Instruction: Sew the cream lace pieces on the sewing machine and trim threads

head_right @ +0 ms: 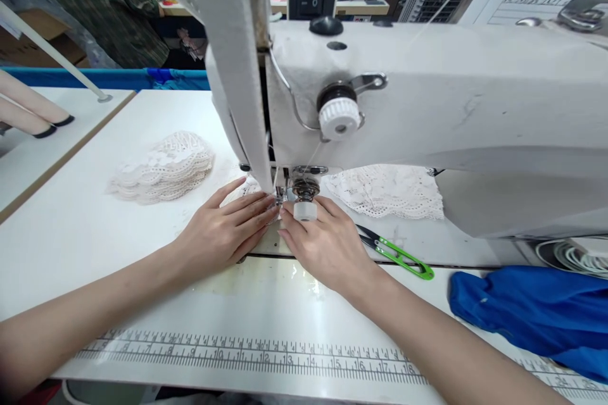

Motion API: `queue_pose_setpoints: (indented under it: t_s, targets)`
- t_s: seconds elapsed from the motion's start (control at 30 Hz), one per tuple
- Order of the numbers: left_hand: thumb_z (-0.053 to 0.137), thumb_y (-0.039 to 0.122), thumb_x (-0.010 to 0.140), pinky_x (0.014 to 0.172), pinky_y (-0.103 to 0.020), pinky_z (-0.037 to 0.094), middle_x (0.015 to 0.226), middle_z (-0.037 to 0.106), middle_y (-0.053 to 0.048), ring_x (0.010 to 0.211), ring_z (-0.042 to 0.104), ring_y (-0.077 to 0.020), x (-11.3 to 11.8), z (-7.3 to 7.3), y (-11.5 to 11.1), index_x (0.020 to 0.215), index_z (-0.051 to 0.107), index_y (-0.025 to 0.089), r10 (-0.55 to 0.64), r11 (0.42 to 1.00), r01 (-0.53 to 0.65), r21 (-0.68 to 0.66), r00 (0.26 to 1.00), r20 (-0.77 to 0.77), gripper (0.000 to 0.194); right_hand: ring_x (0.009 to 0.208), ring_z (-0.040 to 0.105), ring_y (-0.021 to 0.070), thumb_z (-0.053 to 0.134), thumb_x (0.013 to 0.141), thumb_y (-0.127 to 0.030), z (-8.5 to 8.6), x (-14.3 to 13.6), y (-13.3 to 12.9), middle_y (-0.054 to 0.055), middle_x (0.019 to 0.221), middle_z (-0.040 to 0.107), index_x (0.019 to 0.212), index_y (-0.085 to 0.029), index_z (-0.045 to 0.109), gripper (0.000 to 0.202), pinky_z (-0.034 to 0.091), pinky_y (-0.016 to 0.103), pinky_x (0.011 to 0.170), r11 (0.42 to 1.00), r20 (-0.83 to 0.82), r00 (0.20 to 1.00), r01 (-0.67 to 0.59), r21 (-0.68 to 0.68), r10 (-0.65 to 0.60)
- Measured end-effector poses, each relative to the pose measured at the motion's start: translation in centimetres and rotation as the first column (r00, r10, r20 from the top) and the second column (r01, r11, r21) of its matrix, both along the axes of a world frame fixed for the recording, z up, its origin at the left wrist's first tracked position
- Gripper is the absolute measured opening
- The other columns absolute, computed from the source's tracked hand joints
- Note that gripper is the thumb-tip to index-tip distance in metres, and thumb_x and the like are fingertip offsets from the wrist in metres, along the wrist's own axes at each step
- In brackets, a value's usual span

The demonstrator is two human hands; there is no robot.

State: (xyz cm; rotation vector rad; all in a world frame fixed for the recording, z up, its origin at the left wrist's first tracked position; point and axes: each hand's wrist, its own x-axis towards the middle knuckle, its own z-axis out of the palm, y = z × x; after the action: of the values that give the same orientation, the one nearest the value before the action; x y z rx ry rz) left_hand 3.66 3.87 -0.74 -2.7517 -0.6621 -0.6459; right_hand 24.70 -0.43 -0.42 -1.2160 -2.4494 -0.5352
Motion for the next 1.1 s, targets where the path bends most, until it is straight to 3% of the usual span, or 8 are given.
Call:
queue_pose_setpoints:
  t_s: [0.1, 0.3, 0.53, 0.83, 1.1]
  targets:
    - [0.052, 0.020, 0.093, 0.107, -0.044, 0.045, 0.113, 0.071, -0.007, 0.108, 0.066, -0.0203, 0.0, 0.1, -0.6, 0.112, 0.067, 0.012, -0.032, 0.998, 0.030, 0.052, 0.999, 0.036, 0.025, 0.080, 0.066, 0.0181, 0.054, 0.094, -0.023, 0.0, 0.2, 0.0, 0.006, 0.089, 0.075, 0.108, -0.013, 0.070, 0.023, 0.049, 0.034, 0.083, 1.000, -0.023, 1.000, -0.013, 0.022, 0.013]
    - [0.054, 0.021, 0.093, 0.106, -0.044, 0.047, 0.105, 0.074, -0.006, 0.102, 0.068, -0.0200, -0.1, 0.2, -1.3, 0.109, 0.068, 0.010, -0.052, 0.997, 0.048, 0.066, 0.997, 0.058, 0.024, 0.089, 0.065, 0.0174, 0.052, 0.089, -0.009, 0.0, 0.5, 0.0, 0.003, 0.105, 0.072, 0.106, -0.017, 0.069, 0.026, 0.049, 0.034, 0.085, 0.998, -0.056, 0.997, -0.058, 0.015, 0.058]
    - [0.054, 0.021, 0.092, 0.108, -0.045, 0.045, 0.106, 0.073, -0.006, 0.102, 0.068, -0.0201, -0.1, 0.1, -1.1, 0.109, 0.068, 0.010, -0.045, 0.998, 0.043, 0.043, 0.997, 0.059, 0.024, 0.089, 0.064, 0.0175, 0.050, 0.089, -0.007, -0.3, 0.6, 0.1, 0.004, 0.095, 0.073, 0.103, -0.017, 0.070, 0.026, 0.049, 0.035, 0.088, 0.998, -0.053, 0.997, -0.055, 0.020, 0.056]
    - [0.051, 0.021, 0.093, 0.111, -0.046, 0.042, 0.108, 0.073, -0.007, 0.105, 0.067, -0.0199, -0.1, 0.1, -0.6, 0.113, 0.066, 0.012, -0.012, 1.000, 0.012, -0.007, 0.999, 0.030, 0.026, 0.089, 0.063, 0.0175, 0.049, 0.086, -0.003, -0.2, 0.4, 0.2, 0.005, 0.106, 0.071, 0.105, -0.017, 0.070, 0.032, 0.048, 0.034, 0.087, 1.000, -0.007, 1.000, -0.013, 0.013, 0.013]
    - [0.049, 0.022, 0.095, 0.106, -0.046, 0.047, 0.110, 0.072, -0.008, 0.104, 0.068, -0.0193, -0.1, 0.3, -0.8, 0.112, 0.067, 0.013, 0.007, 1.000, -0.008, 0.015, 1.000, 0.015, 0.026, 0.086, 0.061, 0.0163, 0.050, 0.087, -0.004, 0.0, 0.4, 0.2, 0.002, 0.107, 0.071, 0.105, -0.017, 0.069, 0.029, 0.045, 0.034, 0.091, 0.999, 0.005, 1.000, -0.015, 0.032, 0.015]
